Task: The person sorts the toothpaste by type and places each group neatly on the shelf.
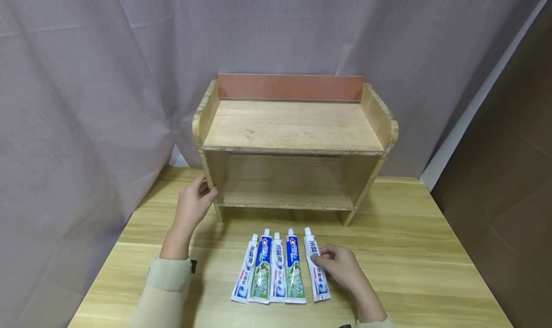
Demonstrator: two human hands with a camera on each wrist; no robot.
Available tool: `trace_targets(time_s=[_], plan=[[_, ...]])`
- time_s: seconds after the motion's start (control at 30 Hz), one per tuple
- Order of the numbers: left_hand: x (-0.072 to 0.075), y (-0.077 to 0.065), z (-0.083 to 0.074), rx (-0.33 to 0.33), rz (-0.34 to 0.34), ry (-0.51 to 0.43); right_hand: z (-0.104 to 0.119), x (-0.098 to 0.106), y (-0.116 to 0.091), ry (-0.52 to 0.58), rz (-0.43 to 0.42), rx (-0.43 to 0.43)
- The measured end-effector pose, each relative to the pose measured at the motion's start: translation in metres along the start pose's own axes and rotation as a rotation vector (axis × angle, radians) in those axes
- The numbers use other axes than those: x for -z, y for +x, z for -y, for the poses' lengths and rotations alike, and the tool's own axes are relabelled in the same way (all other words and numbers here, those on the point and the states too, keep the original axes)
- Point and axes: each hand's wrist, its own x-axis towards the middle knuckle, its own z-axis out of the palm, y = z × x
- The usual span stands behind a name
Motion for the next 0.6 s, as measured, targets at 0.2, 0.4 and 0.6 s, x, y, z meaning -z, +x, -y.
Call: trace_targets(time_s=[0.2, 0.4, 0.6], plan=[[-0.0009, 0.0002, 0.0014, -0.003, -0.004, 0.005, 0.0021, 0.0035, -0.0002, 0.008, 0.001, 0.023], [-0.0010, 0.0002, 0.0015, 0.008, -0.001, 0.012, 0.0057, 0.0058, -0.0009, 0.005, -0.009, 0.037], [-0.0015, 0.0000, 0.0017, 0.013, 0.002, 0.017, 0.0084, 0.0070, -0.0003, 0.005, -0.026, 0.041]])
